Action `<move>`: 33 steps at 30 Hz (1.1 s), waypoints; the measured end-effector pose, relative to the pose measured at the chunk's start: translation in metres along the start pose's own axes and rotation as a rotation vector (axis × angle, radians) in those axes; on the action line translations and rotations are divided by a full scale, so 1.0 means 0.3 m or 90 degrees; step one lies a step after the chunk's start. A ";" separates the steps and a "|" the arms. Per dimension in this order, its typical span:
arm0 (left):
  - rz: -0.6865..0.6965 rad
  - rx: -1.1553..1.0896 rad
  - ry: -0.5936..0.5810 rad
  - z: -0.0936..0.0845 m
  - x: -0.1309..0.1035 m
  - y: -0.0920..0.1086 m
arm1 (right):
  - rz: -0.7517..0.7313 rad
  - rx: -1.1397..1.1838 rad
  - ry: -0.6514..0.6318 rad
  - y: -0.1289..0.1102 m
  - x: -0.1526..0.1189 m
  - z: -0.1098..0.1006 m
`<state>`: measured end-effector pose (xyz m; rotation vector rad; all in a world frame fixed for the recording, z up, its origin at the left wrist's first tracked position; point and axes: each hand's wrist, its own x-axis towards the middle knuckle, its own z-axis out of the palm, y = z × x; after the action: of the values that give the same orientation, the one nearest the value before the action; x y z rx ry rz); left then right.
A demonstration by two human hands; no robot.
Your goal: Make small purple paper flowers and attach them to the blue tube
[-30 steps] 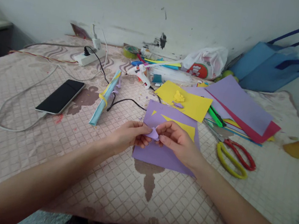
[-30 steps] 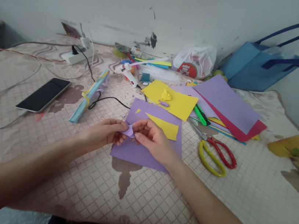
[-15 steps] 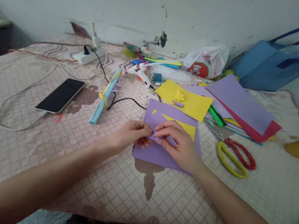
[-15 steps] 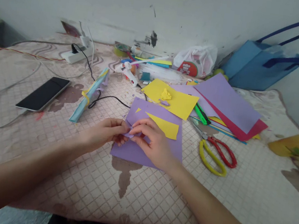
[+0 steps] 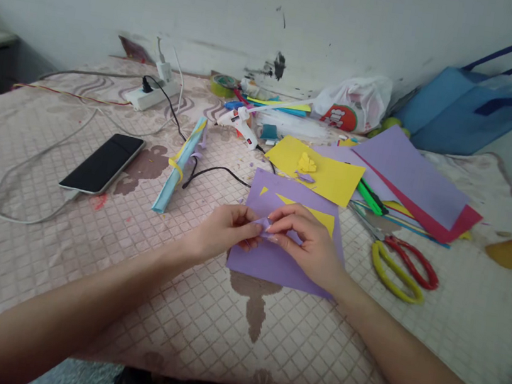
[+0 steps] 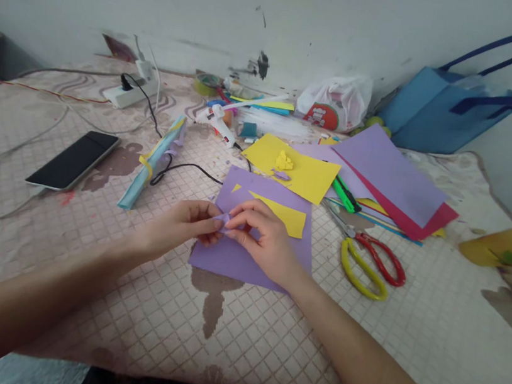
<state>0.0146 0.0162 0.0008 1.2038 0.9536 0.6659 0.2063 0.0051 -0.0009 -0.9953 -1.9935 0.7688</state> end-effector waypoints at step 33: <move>-0.128 -0.249 -0.030 0.013 0.001 -0.014 | 0.012 0.048 -0.032 0.016 0.006 -0.001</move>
<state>0.0179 0.0134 -0.0029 0.7647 0.8433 0.6252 0.2078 0.0092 -0.0038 -0.9615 -1.9853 0.8806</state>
